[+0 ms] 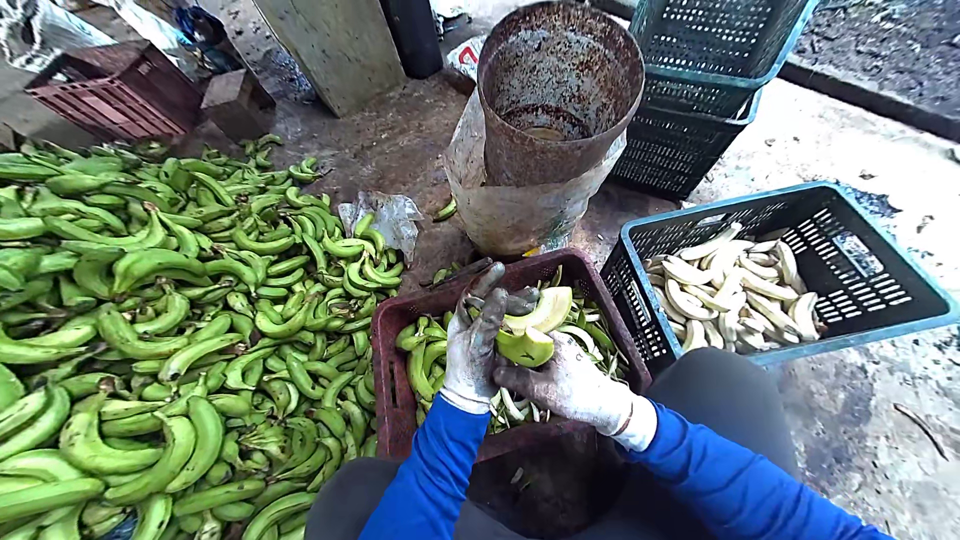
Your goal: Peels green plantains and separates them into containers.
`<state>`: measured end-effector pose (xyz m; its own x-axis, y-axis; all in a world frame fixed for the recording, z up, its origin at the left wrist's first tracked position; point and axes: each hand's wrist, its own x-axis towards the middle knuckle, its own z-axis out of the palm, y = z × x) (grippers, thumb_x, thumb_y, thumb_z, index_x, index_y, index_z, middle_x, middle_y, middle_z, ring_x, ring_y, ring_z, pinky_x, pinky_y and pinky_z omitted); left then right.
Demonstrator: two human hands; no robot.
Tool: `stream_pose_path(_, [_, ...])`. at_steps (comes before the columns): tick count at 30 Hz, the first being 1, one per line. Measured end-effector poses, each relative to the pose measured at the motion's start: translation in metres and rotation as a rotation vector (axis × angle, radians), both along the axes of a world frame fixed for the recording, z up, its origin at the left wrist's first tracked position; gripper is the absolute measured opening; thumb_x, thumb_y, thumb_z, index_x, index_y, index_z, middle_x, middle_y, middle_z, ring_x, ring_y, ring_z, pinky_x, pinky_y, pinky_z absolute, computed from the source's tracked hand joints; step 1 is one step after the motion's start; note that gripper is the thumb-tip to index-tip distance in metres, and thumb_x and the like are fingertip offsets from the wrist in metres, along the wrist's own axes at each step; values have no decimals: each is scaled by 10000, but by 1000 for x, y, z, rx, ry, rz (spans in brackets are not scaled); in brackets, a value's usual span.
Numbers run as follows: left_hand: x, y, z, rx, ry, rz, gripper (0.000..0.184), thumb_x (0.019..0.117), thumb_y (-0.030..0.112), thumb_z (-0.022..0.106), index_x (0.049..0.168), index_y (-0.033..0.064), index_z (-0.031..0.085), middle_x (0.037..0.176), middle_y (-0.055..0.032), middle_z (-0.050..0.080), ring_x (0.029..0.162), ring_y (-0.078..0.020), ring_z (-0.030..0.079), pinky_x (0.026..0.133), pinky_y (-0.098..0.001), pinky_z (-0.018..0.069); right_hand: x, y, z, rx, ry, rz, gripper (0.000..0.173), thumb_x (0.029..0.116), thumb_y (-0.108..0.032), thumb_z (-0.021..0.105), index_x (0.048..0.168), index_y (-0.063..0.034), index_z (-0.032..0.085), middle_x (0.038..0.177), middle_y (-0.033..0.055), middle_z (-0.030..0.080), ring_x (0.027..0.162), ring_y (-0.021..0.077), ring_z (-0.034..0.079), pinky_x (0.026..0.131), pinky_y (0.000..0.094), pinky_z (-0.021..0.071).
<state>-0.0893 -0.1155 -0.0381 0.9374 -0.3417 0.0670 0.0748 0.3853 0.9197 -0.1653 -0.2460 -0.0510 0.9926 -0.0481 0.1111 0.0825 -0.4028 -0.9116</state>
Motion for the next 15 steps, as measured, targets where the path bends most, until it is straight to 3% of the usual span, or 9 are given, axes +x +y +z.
stream_pose_path(2, [-1,-3,0,-22,-18,-23,500,972,266,666,1426,86,559,1145,-207,702,1029,-303,692,918,-477,576,-1,-2,0,76,-69,-64,613,865,-540,777,1256,-91,629,1076,-38,732,1016,25,688,941,311,598])
stream_pose_path(5, [3,-1,5,-101,-85,-164,567,1001,298,608,1509,97,457,1216,-222,670,1103,-349,658,961,-521,546,-1,-5,1,196,-196,-82,443,1000,-378,668,1263,-27,607,1069,28,726,971,80,704,908,316,611])
stream_pose_path(8, [16,17,26,-123,-130,-252,549,1048,344,528,1556,185,392,1364,-122,609,1137,-255,634,906,-415,562,5,-15,26,218,-327,-75,425,1016,-283,647,1380,-74,581,1044,62,721,825,155,700,736,360,629])
stream_pose_path(10, [28,42,38,-126,-142,-176,490,1083,290,453,1558,197,379,1441,-97,568,1214,-276,624,983,-475,555,12,-35,53,137,-419,-146,382,997,-314,669,1328,-136,604,959,35,717,736,160,684,629,369,614])
stream_pose_path(13, [55,83,35,-109,-142,13,474,1097,300,390,1560,202,366,1440,-82,574,1234,-280,618,1012,-498,538,21,-74,103,105,-568,-251,279,1046,-289,610,1273,-132,572,924,14,676,722,140,657,632,353,603])
stream_pose_path(15, [68,102,42,-170,-70,161,456,1109,322,354,1531,160,410,1387,-110,601,1228,-315,614,990,-533,539,38,-99,138,104,-662,-289,281,1088,-252,525,1319,-99,479,967,32,655,751,150,665,660,362,620])
